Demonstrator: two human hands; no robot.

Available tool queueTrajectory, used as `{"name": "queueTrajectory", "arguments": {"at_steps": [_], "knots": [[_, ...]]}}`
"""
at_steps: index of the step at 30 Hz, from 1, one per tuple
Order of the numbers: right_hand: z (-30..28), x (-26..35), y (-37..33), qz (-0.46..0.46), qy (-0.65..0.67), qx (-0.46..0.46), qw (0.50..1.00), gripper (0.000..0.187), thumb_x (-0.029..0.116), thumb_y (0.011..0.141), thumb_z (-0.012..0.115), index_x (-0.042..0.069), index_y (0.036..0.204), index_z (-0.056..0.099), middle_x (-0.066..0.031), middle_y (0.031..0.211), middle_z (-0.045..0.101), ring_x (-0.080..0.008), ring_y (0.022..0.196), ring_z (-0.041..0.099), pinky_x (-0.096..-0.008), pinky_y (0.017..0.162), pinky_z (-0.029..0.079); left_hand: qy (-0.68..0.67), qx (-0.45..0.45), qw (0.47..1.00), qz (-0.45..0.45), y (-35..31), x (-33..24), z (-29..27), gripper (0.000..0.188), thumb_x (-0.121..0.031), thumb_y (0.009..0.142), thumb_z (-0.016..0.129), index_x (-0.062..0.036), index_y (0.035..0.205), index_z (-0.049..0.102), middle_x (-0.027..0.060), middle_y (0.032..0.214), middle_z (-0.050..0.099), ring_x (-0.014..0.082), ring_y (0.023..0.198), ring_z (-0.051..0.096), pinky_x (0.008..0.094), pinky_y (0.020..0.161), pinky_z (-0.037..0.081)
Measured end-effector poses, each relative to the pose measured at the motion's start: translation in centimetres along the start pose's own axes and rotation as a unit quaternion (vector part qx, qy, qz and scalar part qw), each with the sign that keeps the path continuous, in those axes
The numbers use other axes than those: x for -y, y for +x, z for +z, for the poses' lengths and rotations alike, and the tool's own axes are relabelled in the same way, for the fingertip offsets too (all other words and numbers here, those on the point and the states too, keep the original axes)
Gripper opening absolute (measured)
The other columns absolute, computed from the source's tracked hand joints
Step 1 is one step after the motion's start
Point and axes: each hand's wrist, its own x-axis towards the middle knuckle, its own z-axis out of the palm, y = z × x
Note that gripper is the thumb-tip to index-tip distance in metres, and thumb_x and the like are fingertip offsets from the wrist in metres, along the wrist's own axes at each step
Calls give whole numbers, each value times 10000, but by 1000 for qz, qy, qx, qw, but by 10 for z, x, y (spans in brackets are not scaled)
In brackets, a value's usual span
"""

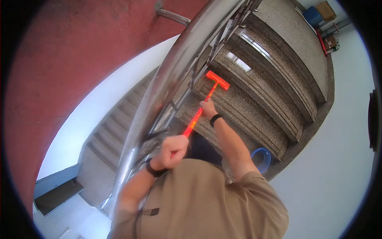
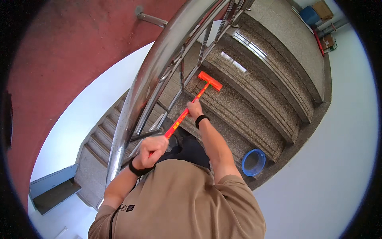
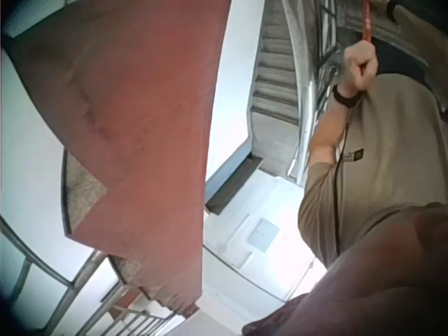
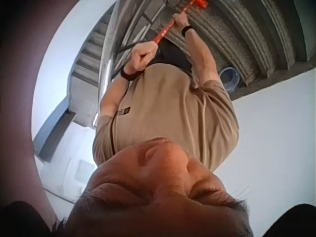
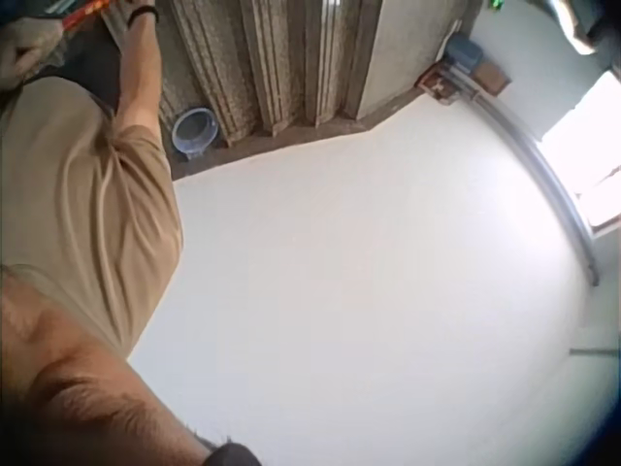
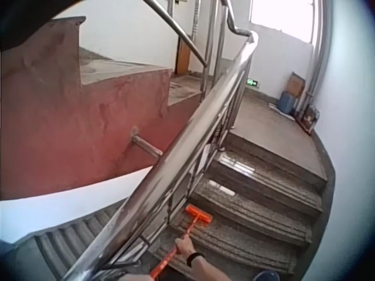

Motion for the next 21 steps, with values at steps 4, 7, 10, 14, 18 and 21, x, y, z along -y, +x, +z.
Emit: {"name": "queueTrajectory", "arguments": {"at_steps": [4,7,10,14,18,21], "knots": [[-23,-8,25,-19,-24,14,999,265,181,859,585,30,1023,442,-121,800,602,-251,602,650,-400,448,557,-13,2,1000,10,13,5,11,203,36,742,497,-26,581,392,73,571,441,246,530,421,359,559,361],[-20,-22,12,-13,-17,20,1000,261,182,862,584,16,1018,457,-132,768,611,-255,565,640,-398,434,542,2,18,1000,12,5,-6,13,198,40,733,498,-30,577,397,74,570,440,255,531,423,356,557,358],[-3,-29,-30,0,-45,49,998,303,213,896,564,-10,1058,438,-143,730,603,-253,491,614,-392,411,509,21,39,999,7,-18,-31,5,187,29,707,507,-38,563,408,76,565,451,275,525,440,372,560,376],[19,-23,-93,2,-34,64,997,315,233,911,558,-12,1055,421,-143,751,591,-260,537,633,-393,457,535,-11,46,999,-15,-37,-75,-8,158,16,673,509,-44,554,426,77,563,480,277,507,461,372,579,417],[18,-25,-102,24,-22,107,994,318,236,909,562,-8,1049,414,-149,783,601,-264,564,644,-392,470,548,-26,50,998,-22,-35,-91,-2,144,8,675,509,-39,555,445,75,553,482,274,498,465,371,593,440],[1,-31,-72,-4,-53,104,993,332,222,906,555,-4,1065,372,-158,778,602,-269,557,647,-402,449,544,-18,36,999,-6,-27,-71,13,148,13,684,500,-39,556,448,72,551,482,272,497,465,375,594,440]]}}
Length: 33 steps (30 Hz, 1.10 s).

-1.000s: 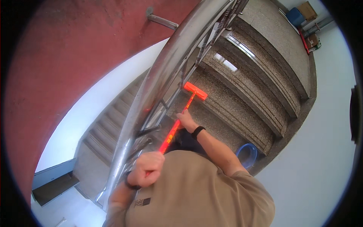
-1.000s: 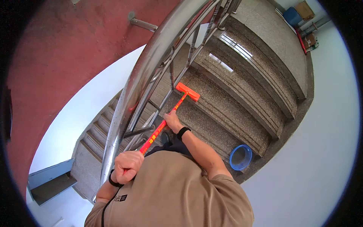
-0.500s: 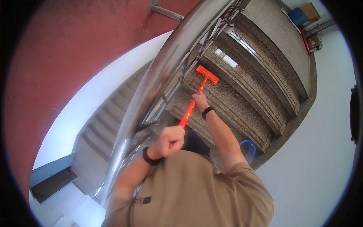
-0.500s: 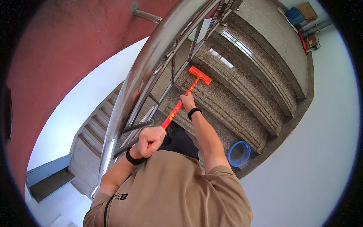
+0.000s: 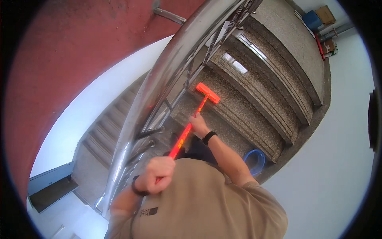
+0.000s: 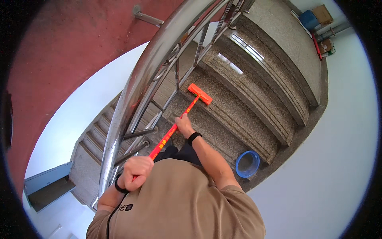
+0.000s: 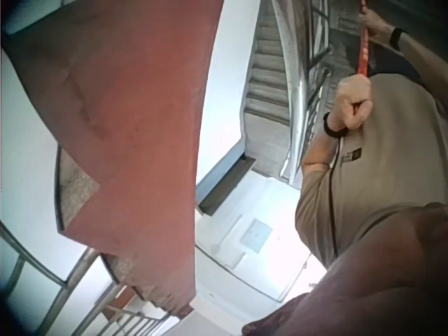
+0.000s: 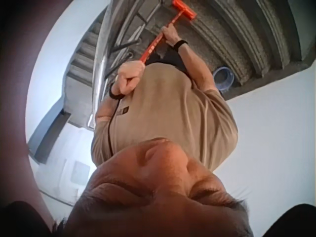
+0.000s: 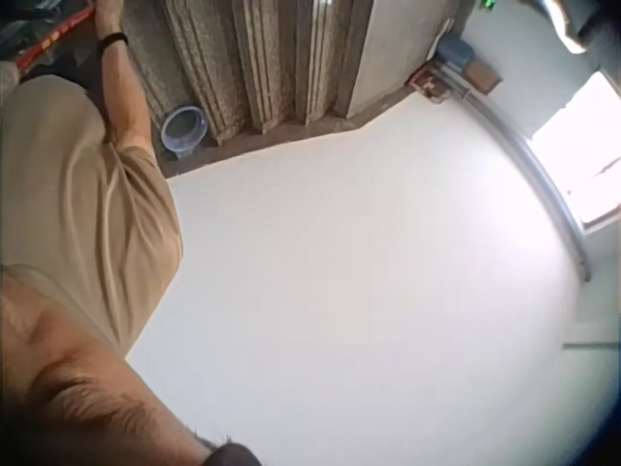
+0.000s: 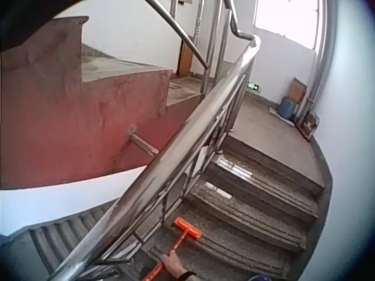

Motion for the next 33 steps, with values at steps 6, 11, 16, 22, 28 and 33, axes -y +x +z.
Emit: {"name": "queueTrajectory", "arguments": {"at_steps": [6,11,16,22,28,33], "knots": [[-45,15,44,7,32,-25,999,333,202,887,556,9,1092,378,-143,783,598,-272,597,664,-408,421,532,14,-46,999,-9,32,50,15,211,7,749,508,-41,561,426,68,560,486,235,506,460,351,577,411],[-104,-2,84,-25,62,-92,994,282,187,872,560,35,1058,411,-127,763,585,-258,550,630,-404,397,513,13,-47,999,-9,71,85,57,265,-45,814,510,-39,568,414,64,558,476,217,510,438,345,563,390],[-106,6,45,-31,101,-78,991,224,146,874,591,6,999,468,-108,793,590,-256,597,650,-394,545,531,27,-62,998,-3,68,74,89,278,-74,819,515,-35,566,408,58,558,469,214,513,424,357,559,370],[-74,-10,-20,10,105,22,994,637,211,906,545,-74,1351,188,-170,803,626,-275,615,656,-391,501,528,18,-114,991,-71,52,-7,104,384,-145,858,546,-54,517,396,53,501,453,203,456,404,352,537,363],[-73,-20,-54,4,157,28,987,825,206,921,531,-85,1468,-13,-185,856,637,-254,573,652,-375,450,518,5,-123,991,-50,57,-27,135,250,-46,747,533,-28,528,416,71,500,463,222,441,426,350,535,383],[-111,-21,-28,13,135,19,991,541,187,907,570,-32,1333,319,-158,912,606,-237,626,640,-386,487,512,34,-147,987,-53,62,10,160,349,-103,828,533,-53,518,382,55,480,458,198,424,400,344,537,369]]}}
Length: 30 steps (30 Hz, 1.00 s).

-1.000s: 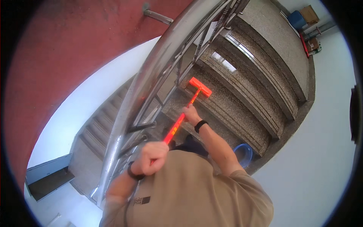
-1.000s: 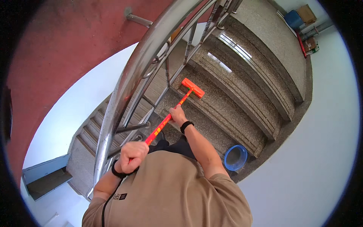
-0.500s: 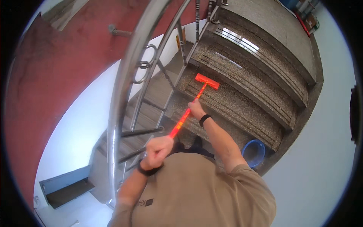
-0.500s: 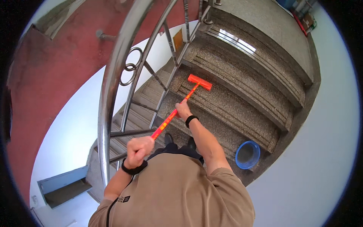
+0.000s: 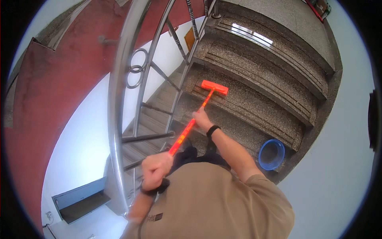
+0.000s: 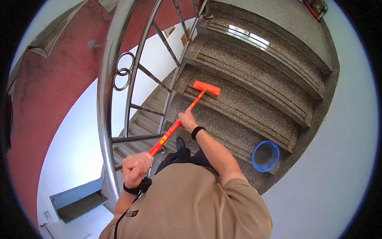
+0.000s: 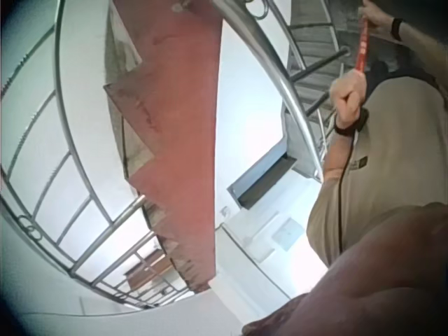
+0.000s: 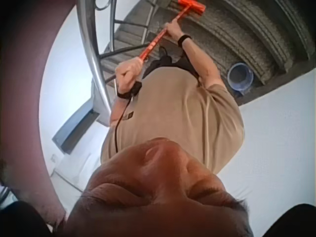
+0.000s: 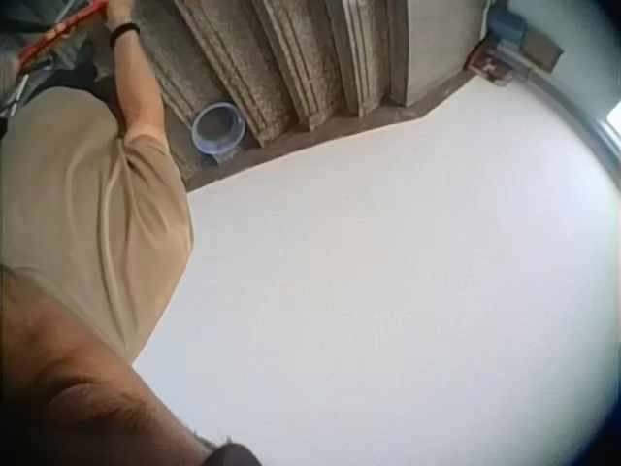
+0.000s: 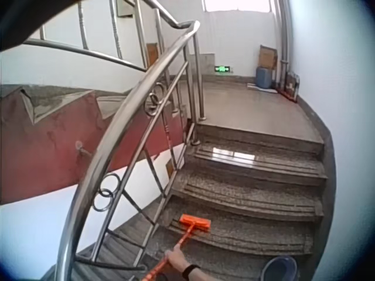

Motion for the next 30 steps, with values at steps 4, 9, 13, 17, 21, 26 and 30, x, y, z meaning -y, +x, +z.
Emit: {"name": "queueTrajectory", "arguments": {"at_steps": [4,9,13,17,21,26,30], "knots": [[-32,5,40,-42,9,-57,997,374,161,897,575,32,1196,392,-110,832,559,-226,571,618,-383,423,493,-17,1,1000,0,15,38,11,331,-84,821,522,-47,527,375,49,491,448,189,455,389,346,573,373],[-52,3,55,-65,41,-73,994,320,171,868,609,49,1096,422,-108,822,571,-223,594,624,-397,450,513,-25,38,999,28,29,46,29,402,-197,885,543,-55,542,390,50,535,471,186,506,408,349,586,368],[-40,3,11,-44,17,-34,998,303,160,865,599,32,1069,416,-112,824,582,-230,641,630,-398,530,525,-21,51,998,17,10,21,29,402,-204,880,548,-59,538,394,50,524,478,188,487,416,343,570,365],[-19,-3,-51,-19,34,-5,999,410,203,883,579,-8,1199,425,-131,873,603,-229,681,639,-403,546,533,-14,45,999,-3,-8,-27,24,401,-202,876,550,-63,535,394,51,505,477,191,452,417,344,548,360],[-11,-11,-75,13,-1,-16,1000,669,280,913,546,-53,1441,304,-161,959,618,-229,712,653,-390,562,546,-31,51,998,4,-8,-49,27,397,-209,868,557,-62,534,400,53,485,472,197,420,419,347,538,365],[-24,-20,-61,-12,-11,-29,999,576,275,927,548,-28,1386,375,-149,948,620,-236,716,670,-389,561,555,-10,62,998,6,-4,-41,43,349,-175,826,548,-52,535,402,59,496,483,206,431,437,351,547,379],[-50,-15,-21,-31,45,-28,998,255,208,919,573,47,1078,454,-105,859,613,-255,683,683,-396,541,542,16,85,996,5,5,-9,48,234,-68,752,523,-29,544,421,63,524,490,223,490,464,353,595,409]]}}
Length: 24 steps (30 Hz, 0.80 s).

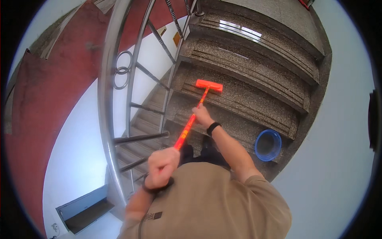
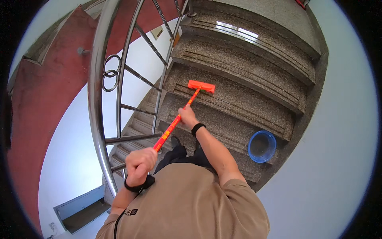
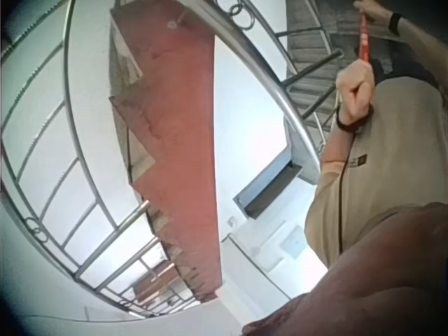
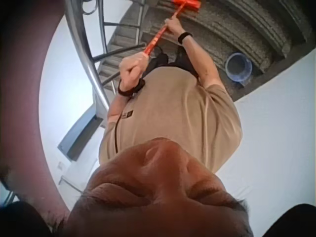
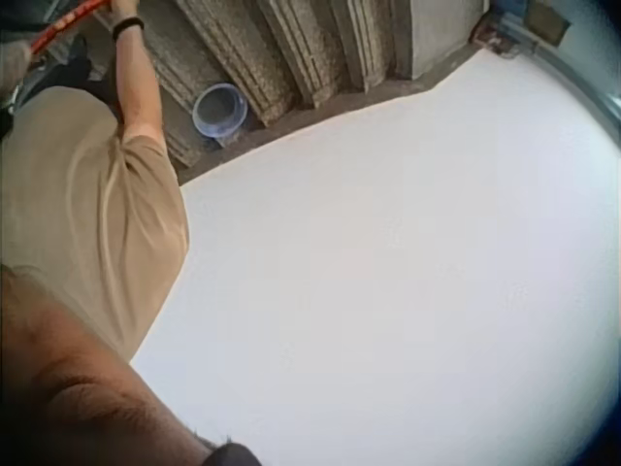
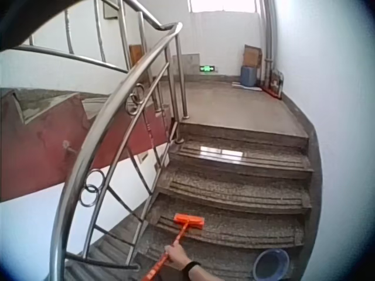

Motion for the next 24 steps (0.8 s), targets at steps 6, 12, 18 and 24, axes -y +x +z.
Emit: {"name": "queueTrajectory", "arguments": {"at_steps": [6,12,18,24], "knots": [[-44,6,65,-41,-84,-109,990,227,177,895,592,26,1045,513,-120,799,662,-257,660,682,-387,566,547,6,44,998,49,24,73,3,250,-73,805,494,-27,567,431,54,559,482,226,522,451,348,617,409],[-36,-6,39,-58,-82,-67,993,275,188,879,564,-6,1037,449,-155,740,639,-272,540,651,-401,463,536,-3,69,996,55,8,48,2,232,-53,792,495,-26,568,439,61,563,490,231,517,464,360,598,413],[0,2,-50,15,-103,-13,995,295,243,899,583,-2,1050,520,-134,870,643,-235,704,660,-382,590,541,14,98,995,11,-14,-22,-15,206,-57,747,525,-26,557,453,67,545,508,240,488,485,363,581,429],[-6,1,-57,11,-107,-1,994,320,249,889,565,-46,1009,528,-157,778,656,-240,609,654,-383,514,523,-26,146,988,30,3,-36,-5,131,-15,688,521,-30,564,483,69,551,522,245,481,504,367,586,457]]}}
